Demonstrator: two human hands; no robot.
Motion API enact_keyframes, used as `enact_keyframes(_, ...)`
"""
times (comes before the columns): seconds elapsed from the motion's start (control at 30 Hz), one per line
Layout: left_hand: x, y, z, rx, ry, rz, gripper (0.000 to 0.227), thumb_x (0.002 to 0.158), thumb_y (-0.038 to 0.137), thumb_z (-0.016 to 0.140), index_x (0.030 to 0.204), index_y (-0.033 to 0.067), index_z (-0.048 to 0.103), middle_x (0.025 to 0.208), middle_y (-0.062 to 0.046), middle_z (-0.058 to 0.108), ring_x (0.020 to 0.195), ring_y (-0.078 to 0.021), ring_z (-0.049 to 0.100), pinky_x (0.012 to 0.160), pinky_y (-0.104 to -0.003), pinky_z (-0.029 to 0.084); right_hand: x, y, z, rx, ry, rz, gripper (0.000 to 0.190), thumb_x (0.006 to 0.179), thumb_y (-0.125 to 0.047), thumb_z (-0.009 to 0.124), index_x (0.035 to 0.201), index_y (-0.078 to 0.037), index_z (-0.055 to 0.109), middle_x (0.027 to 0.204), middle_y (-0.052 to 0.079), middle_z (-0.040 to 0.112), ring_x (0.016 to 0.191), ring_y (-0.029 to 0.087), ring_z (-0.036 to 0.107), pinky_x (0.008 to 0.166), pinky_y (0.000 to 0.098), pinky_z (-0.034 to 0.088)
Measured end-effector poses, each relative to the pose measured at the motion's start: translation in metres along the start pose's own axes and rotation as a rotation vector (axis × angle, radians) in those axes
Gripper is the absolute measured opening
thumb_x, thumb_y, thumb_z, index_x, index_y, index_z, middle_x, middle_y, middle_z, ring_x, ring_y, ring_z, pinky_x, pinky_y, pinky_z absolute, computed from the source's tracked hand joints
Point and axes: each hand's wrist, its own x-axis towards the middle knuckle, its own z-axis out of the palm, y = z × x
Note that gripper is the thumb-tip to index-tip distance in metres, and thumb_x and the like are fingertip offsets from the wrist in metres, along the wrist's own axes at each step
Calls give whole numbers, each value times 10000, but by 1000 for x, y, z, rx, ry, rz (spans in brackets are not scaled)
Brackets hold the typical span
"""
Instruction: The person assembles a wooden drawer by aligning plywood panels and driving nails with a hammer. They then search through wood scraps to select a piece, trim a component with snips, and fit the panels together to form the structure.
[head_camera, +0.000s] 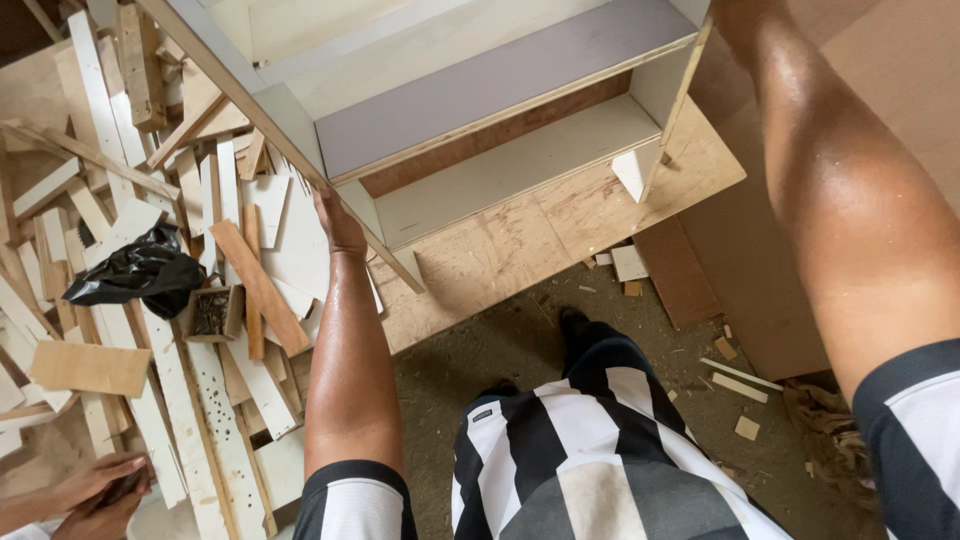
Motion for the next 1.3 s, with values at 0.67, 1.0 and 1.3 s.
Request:
enact_keyframes(0.67,-11,53,27,62,-26,-50,1297,779,924,494,1671,93,48,1746,-154,17,1603,-340,-4,1263,-532,25,13,-15,9,-22,-24,23,499,1214,-445,505,1204,45,598,987,94,590,914,201,546,803,403,458)
enact_keyframes(1.0,-24,61,25,80,-70,-2,1249,831,891,486,1673,72,60,1755,-156,28,1606,-296,5,1276,-480,26,13,1,7,96,-50,-29,554,1220,-492,498,1182,53,594,939,91,567,870,193,524,769,411,446)
enact_keyframes(1.3,-40,40,4,78,-83,-4,1302,777,935,529,1631,28,152,1698,-192,187,1578,-336,137,1282,-503,90,7,41,-2,816,-191,78,1126,913,-896,168,1500,2,510,1365,214,673,1275,316,636,1059,450,501)
